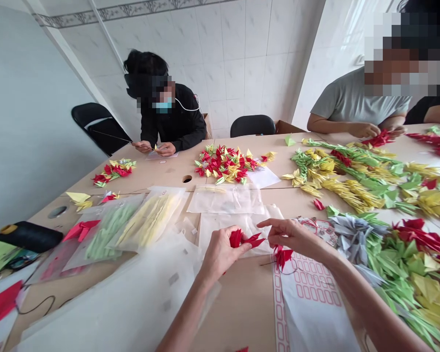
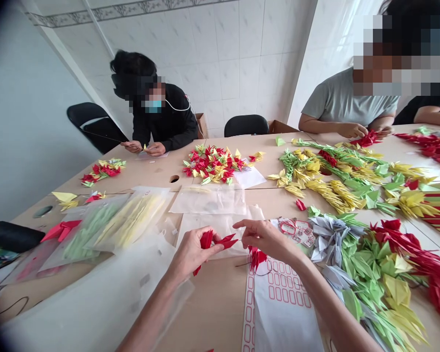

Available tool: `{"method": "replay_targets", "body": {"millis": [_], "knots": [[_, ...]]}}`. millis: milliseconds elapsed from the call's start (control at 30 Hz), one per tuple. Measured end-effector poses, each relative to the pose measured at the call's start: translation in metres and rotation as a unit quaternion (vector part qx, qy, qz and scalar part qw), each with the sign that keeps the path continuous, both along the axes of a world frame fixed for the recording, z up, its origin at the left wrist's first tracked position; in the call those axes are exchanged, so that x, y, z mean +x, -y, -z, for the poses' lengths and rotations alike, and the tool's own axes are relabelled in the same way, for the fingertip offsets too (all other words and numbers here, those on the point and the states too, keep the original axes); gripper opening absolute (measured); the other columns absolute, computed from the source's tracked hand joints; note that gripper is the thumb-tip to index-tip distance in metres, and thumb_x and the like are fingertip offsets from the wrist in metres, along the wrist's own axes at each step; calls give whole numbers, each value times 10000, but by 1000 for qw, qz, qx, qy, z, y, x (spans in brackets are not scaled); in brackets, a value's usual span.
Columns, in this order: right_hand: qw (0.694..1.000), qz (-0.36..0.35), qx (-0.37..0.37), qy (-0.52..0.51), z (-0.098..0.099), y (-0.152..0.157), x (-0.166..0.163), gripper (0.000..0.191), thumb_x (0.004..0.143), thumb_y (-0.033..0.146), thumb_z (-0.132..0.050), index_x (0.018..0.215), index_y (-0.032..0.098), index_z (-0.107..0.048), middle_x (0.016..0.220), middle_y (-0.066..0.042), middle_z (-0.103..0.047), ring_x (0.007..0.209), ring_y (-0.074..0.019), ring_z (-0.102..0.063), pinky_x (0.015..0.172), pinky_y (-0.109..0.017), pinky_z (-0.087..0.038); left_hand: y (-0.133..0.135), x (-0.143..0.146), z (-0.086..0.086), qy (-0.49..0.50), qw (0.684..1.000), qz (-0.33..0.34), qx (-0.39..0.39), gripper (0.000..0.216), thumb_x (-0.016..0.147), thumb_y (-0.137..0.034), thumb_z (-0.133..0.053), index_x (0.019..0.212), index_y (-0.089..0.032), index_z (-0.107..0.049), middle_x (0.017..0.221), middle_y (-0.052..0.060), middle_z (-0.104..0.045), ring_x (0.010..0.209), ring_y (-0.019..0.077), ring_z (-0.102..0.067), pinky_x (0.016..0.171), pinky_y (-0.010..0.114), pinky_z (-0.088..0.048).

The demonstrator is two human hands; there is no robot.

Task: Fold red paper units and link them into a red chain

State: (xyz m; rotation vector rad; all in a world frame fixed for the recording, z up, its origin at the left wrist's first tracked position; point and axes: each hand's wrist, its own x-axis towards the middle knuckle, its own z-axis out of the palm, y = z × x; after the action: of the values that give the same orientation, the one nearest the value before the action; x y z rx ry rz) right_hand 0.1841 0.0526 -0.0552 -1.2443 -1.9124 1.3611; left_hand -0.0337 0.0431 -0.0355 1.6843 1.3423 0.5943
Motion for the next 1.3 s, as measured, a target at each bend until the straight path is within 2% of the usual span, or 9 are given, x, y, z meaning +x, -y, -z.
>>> {"method": "replay_targets", "body": {"millis": [167,333,500,633,767,933,1100,1300], "knots": [[999,6,25,44,-6,1,4,327,820,188,-486,1128,178,-597,670,4,-624,604,-112,-556,592,-233,-412,0,-1,10,48,997,3,-54,254,710,-419,-637,715,-171,-581,573,-44,-493,494,82,-414,451,186,-332],[994,-56,25,87,-12,2,1,281,784,275,-588,1055,218,-639,716,15,-613,605,-101,-507,556,-218,-360,1,0,13,66,995,-11,-76,180,713,-340,-631,752,-169,-591,629,-28,-545,509,89,-444,477,202,-383],[999,19,-28,38,-1,0,-7,211,809,351,-563,817,160,-654,594,35,-456,536,-78,-357,491,-219,-258,1,0,7,72,995,10,-75,231,707,-390,-654,778,-179,-591,626,-39,-525,514,89,-433,485,205,-382],[996,57,-58,-30,2,-1,-4,278,812,414,-567,809,142,-625,582,47,-387,533,-74,-303,491,-226,-220,1,-3,1,59,995,47,-71,357,673,-367,-709,966,-206,-584,741,-21,-614,635,119,-517,591,220,-400],[994,42,-79,-57,-6,1,2,335,826,473,-541,846,148,-617,612,44,-389,545,-79,-302,503,-230,-228,0,-7,-1,109,984,96,-106,367,753,-363,-648,1064,-201,-538,810,1,-614,691,127,-540,633,230,-402],[992,52,-79,-81,-10,1,2,358,840,515,-495,799,166,-567,651,28,-425,579,-95,-346,541,-232,-285,-2,-12,-4,204,959,98,-171,381,832,-314,-567,1181,-228,-440,988,47,-562,741,141,-610,640,241,-433],[991,60,-88,-85,-8,0,1,390,819,555,-493,785,170,-550,672,13,-465,610,-113,-402,575,-239,-326,-2,-13,-8,235,949,107,-182,293,840,-293,-561,1121,-229,-502,1003,45,-539,729,143,-635,603,228,-441],[988,54,-102,-103,-6,0,3,349,820,507,-521,779,163,-567,684,16,-488,619,-110,-411,622,-253,-341,-1,-13,-7,236,948,101,-186,254,827,-292,-577,1069,-227,-534,1002,35,-527,685,136,-648,581,228,-445]]}}
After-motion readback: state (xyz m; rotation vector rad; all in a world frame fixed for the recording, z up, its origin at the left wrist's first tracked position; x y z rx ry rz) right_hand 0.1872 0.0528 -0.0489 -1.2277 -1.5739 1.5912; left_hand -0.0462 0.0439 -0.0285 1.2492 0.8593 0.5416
